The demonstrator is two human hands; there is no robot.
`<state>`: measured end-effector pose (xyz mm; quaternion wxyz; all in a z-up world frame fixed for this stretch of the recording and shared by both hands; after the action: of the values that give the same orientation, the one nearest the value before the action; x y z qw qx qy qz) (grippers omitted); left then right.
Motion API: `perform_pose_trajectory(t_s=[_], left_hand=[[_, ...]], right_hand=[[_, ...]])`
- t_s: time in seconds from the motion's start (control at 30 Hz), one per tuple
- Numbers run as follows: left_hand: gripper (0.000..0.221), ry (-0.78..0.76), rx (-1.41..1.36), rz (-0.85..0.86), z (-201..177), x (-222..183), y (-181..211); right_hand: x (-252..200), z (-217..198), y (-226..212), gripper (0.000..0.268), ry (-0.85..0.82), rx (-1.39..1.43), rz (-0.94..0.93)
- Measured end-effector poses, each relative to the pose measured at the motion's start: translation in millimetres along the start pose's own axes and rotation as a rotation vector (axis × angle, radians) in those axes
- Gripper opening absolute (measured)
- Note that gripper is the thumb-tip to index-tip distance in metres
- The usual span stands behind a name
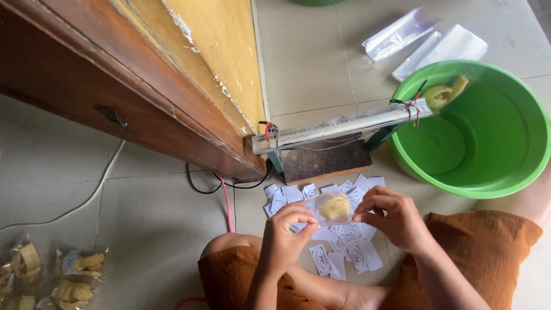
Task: A person manually fills plastic bags with snacks and labels, then seals them using a heat sealer while sitting on the floor.
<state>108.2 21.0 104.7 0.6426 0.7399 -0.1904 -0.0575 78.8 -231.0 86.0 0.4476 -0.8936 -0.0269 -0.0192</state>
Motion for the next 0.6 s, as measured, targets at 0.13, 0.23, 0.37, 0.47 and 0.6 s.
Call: perform_pose_trajectory(t_s=[0.13,0.23,0.37,0.47,0.6], left_hand=[[0.001,0.015,-0.374,-0.139,11,19,-28],[0.013,0.274,-0.625,-0.346,29,28,-62],[0.007,0.532,-1.025,-0.443,39,43,-72],[0.009,0.581,-1.072,-0.471,39,53,-71],[0.007,0.671,-1.101,-0.456,41,67,-65]], right_hand=[[21,-8,10,0.017,-0.104,0.311,0.084],[33,-6,24,0.015,-0.040,0.523,0.131],[45,-3,34,0.010,0.010,0.949,0.234],[57,7,45,0.009,0.074,1.046,0.284],[76,29,57,0.009,0.238,1.155,0.371]])
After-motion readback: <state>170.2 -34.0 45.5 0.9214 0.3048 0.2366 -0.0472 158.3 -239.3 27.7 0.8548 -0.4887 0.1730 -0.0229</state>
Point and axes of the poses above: each hand's wrist, its own x-axis towards the middle knuckle, its own z-axis out of the palm, y = z × x, the point moved 3 cm from there along x, towards the middle knuckle, and after that the axes turned 9 degrees about -x, right-handed, at the moved point
